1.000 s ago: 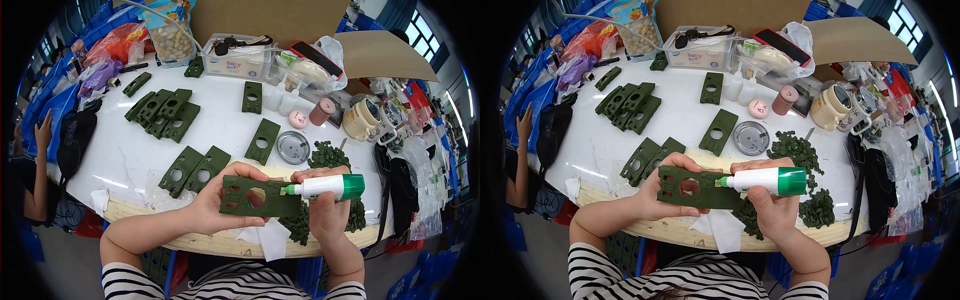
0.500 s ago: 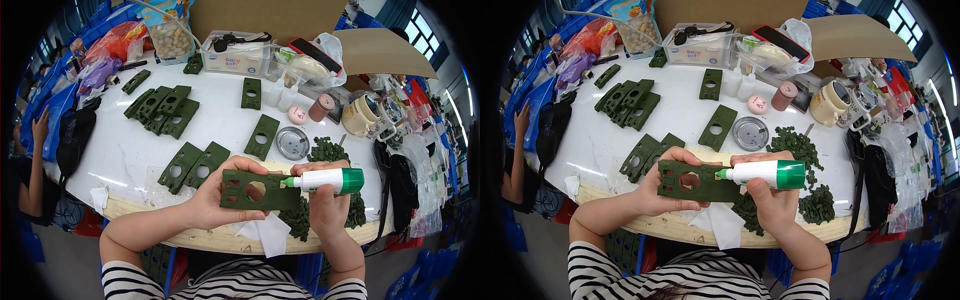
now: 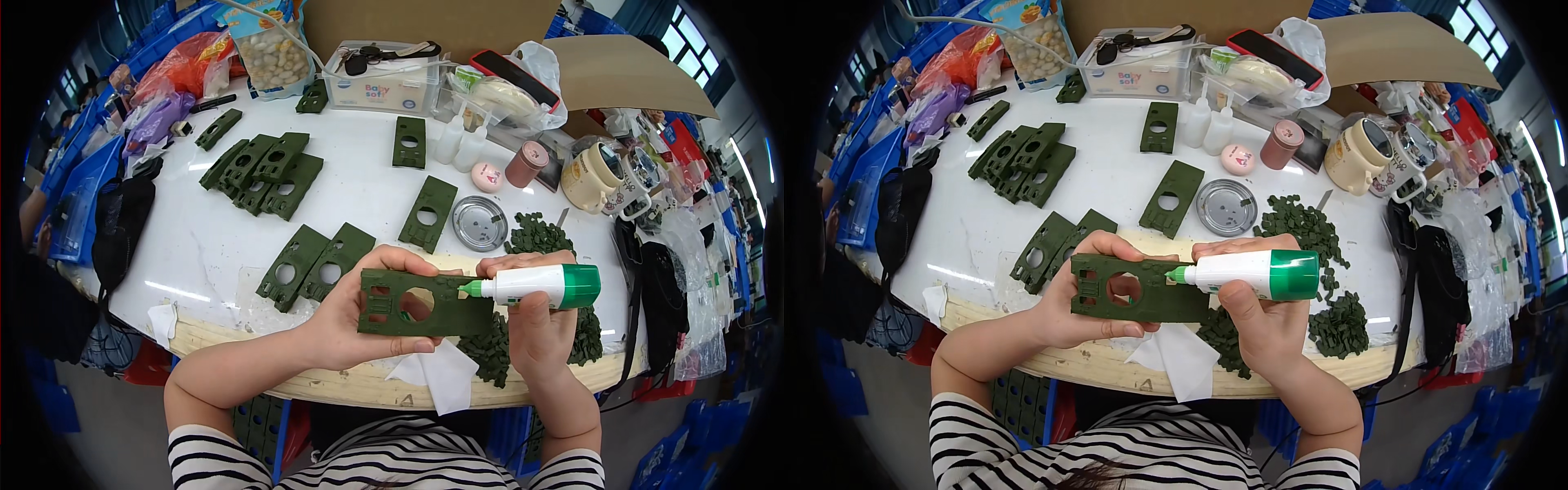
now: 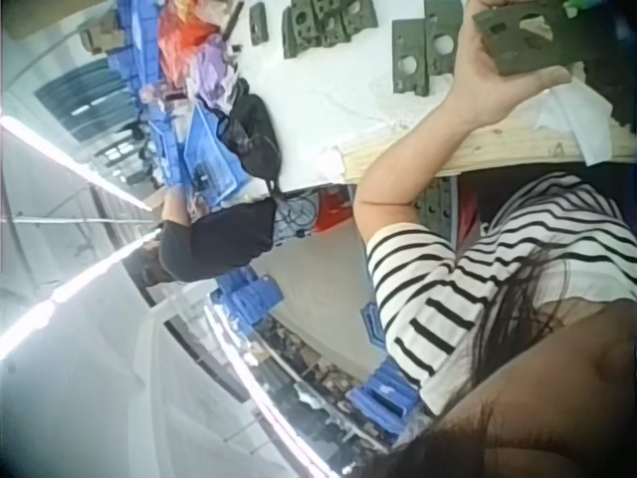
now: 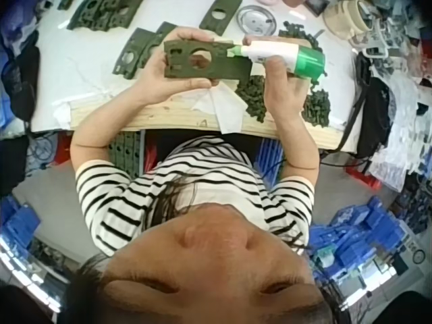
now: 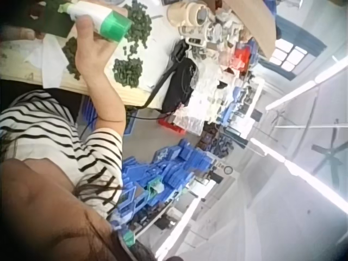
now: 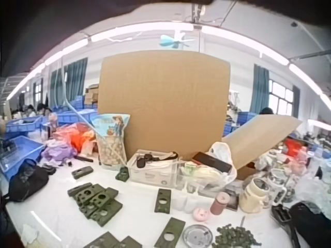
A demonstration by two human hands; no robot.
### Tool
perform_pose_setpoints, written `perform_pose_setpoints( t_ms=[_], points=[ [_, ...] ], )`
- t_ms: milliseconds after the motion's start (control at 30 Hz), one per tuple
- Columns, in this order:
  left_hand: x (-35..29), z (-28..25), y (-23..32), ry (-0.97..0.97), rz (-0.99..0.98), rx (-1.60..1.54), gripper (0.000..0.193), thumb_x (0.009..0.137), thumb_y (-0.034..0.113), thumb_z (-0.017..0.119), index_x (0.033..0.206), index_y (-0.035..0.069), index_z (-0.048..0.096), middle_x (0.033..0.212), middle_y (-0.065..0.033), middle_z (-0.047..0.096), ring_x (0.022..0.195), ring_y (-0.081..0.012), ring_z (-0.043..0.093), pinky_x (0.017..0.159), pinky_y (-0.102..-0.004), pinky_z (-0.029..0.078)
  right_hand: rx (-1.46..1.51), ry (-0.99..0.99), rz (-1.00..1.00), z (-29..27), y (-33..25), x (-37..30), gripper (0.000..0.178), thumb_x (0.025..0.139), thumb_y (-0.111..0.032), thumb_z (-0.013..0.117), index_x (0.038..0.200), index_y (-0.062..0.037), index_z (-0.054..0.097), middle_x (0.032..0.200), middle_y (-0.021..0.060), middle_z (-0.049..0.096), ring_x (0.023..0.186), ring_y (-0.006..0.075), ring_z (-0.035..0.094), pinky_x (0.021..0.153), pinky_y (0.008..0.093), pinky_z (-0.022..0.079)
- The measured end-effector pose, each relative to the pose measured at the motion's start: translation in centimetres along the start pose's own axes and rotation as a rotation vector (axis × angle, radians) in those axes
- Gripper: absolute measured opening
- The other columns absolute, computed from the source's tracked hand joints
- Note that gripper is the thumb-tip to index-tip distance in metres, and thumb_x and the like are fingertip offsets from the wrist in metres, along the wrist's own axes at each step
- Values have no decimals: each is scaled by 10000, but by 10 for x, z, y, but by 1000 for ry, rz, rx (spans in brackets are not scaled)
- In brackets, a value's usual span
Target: Applying glue to toy tank parts and assembling them on a factory workbench.
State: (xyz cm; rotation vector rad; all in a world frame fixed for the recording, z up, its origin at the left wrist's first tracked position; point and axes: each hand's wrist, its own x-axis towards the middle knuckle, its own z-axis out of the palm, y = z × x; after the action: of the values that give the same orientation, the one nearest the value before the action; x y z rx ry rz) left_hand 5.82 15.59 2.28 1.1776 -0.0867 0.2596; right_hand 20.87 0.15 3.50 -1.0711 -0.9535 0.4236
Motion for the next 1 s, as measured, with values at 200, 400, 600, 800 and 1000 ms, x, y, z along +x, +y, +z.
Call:
perform_pose_setpoints(
  t_ms=[200,400,600,800,1000],
  points=[
    [1,-1,-1,2,-12,-18,560,782,-54,681,1228,64,364,1102,-111,543,895,-176,621,756,-300,522,93,11,10,1,-1,1,326,889,-255,617,1015,5,466,977,166,617,975,278,615,897,415,465],
    [1,-1,0,16,-29,-13,565,783,-52,679,1230,61,352,1092,-125,557,889,-184,630,749,-305,524,54,-5,-6,1,1,2,307,893,-238,613,1022,1,471,960,156,613,976,286,614,894,420,466],
    [2,-4,-1,-9,-48,18,606,744,-82,692,1205,85,336,1190,-152,502,926,-237,621,768,-354,545,-99,-15,48,2,-5,1,419,888,-418,571,1002,-41,428,942,148,612,996,282,579,912,428,441],
    [2,-2,-2,5,-7,-14,567,775,-69,679,1219,60,350,1111,-124,545,896,-199,631,750,-314,529,36,-10,4,1,0,1,354,874,-256,640,1029,10,465,967,156,604,996,289,604,893,416,462],
    [2,-1,-1,21,-22,2,563,781,-63,675,1222,60,346,1117,-130,549,900,-197,631,756,-313,528,19,-18,-3,0,1,1,340,877,-236,636,1028,10,457,965,163,614,1000,288,602,897,407,459]
  ],
)
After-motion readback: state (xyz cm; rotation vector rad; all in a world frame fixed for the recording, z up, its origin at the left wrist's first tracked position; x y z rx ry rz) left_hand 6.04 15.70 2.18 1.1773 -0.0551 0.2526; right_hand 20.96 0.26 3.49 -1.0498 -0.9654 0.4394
